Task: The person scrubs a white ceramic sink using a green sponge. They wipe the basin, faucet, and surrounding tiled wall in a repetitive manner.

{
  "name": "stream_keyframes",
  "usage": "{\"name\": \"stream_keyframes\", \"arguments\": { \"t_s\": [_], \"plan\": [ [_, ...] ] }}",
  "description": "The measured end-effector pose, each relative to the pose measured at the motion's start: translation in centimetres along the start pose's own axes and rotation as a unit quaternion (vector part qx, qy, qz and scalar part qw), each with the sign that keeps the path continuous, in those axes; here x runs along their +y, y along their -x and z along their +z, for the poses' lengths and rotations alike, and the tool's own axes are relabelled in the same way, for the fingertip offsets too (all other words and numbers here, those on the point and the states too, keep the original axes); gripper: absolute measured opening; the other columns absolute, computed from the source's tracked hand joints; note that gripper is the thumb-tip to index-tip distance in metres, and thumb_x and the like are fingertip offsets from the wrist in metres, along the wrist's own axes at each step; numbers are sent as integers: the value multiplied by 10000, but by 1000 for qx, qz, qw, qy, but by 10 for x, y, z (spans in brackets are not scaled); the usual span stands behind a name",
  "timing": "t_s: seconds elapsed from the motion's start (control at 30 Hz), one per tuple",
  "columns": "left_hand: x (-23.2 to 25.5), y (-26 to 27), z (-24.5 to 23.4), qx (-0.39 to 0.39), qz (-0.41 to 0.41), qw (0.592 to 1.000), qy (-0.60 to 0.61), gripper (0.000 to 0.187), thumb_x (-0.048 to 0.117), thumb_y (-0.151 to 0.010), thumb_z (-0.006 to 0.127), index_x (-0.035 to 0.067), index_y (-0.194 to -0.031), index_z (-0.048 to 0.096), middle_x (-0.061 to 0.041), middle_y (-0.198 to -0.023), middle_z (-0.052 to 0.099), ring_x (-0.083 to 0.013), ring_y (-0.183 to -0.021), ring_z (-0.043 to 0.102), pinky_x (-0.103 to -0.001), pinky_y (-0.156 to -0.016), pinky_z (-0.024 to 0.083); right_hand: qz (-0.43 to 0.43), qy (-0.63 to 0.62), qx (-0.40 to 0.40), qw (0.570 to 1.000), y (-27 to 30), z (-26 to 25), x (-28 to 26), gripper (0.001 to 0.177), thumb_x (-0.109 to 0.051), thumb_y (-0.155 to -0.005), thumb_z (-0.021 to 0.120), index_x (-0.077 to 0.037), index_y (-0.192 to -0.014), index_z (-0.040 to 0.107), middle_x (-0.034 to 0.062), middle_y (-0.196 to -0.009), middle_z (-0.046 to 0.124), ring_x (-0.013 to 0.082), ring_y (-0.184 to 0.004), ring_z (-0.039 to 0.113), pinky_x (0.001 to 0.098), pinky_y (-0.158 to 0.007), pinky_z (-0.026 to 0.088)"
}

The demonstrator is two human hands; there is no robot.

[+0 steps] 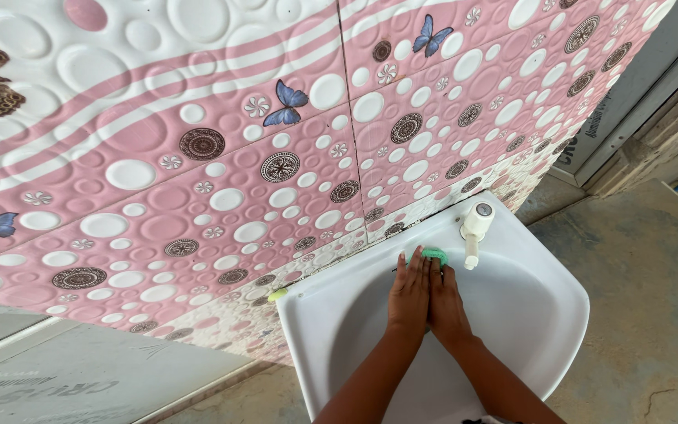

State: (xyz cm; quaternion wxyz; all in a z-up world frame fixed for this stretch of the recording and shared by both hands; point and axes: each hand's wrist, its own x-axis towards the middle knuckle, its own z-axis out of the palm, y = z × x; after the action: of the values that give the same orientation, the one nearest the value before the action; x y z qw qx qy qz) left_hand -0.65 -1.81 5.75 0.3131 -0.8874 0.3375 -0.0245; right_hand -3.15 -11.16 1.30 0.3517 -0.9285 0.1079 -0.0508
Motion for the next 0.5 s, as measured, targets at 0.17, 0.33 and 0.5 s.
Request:
{"name": "stream_keyframes", "arguments": {
  "t_s": [0.17,0.33,0.5],
  "plan": [
    [14,-9,10,-3,3,1000,3,886,464,-949,549,76,-1647,166,-88,-1692,218,-362,-1565,-75,-604,-1166,-122,-33,33,-16,999,-3,4,15,761,8,-830,699,31,-1494,328,241,-1313,442,411,-1177,533,446,-982,511],
    [35,-7,44,-23,18,999,-29,745,439,-1019,482,67,-1617,239,-70,-1708,237,-356,-1583,-62,-593,-1190,-125,-11,64,-69,996,3,20,27,832,37,-746,744,41,-1464,324,223,-1320,441,402,-1219,515,436,-1019,499],
    [34,-2,42,-17,4,1000,5,811,393,-979,527,99,-1640,159,-49,-1706,176,-343,-1568,-85,-591,-1172,-135,16,68,-80,994,3,17,19,812,41,-788,708,51,-1487,295,228,-1330,436,387,-1212,532,418,-1011,515]
  ]
}}
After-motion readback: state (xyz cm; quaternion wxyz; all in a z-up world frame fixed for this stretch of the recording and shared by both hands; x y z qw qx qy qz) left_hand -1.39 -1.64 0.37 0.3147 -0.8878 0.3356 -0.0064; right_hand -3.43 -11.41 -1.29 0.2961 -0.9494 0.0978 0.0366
